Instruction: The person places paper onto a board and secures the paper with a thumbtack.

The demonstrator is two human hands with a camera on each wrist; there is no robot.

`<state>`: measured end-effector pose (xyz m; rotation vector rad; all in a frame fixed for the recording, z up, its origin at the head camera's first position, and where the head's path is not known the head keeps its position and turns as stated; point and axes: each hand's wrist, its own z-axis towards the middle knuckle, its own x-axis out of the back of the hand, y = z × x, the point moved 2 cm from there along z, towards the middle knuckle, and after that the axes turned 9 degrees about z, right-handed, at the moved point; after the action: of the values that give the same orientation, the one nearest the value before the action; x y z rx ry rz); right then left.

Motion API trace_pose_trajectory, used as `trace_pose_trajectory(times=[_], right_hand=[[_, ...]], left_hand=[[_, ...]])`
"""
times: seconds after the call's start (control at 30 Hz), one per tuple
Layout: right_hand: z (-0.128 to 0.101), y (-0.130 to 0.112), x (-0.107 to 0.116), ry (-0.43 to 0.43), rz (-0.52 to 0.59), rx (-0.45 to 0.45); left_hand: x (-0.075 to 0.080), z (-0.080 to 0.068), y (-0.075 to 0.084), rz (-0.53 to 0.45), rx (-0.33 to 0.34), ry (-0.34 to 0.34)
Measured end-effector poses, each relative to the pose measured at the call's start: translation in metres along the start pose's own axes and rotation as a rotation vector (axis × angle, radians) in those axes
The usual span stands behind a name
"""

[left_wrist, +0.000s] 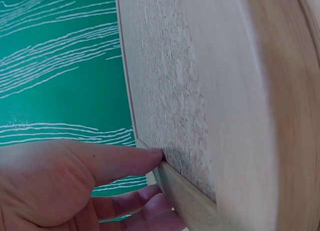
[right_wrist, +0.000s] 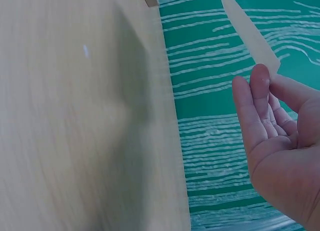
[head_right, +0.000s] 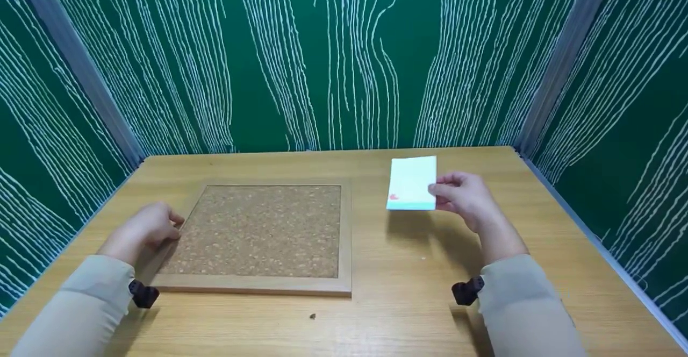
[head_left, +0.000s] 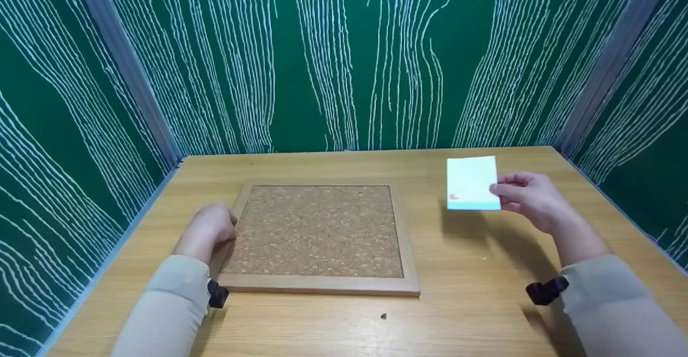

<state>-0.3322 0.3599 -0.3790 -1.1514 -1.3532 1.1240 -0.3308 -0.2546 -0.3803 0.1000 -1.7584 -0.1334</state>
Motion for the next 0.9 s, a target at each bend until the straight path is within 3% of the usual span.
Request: trace_pose_trajectory(times=[0.17,0.4,0.9], right_hand=[[0.006,0.003,-0.018,-0.026,-0.023,-0.023],[0.011,0.005,-0.042,-0.052,-0.003,-0.016],[0.019,0.0,-0.096,-0.1,0.071,-0.001]], left_hand=[[-0.001,-0.001,0.0,-0.02,0.017,-0.011],[0.001,0.0,0.003,0.031,-0.023,-0.003],[-0.003,0.0,0.006,0.021,0.021,0.035]])
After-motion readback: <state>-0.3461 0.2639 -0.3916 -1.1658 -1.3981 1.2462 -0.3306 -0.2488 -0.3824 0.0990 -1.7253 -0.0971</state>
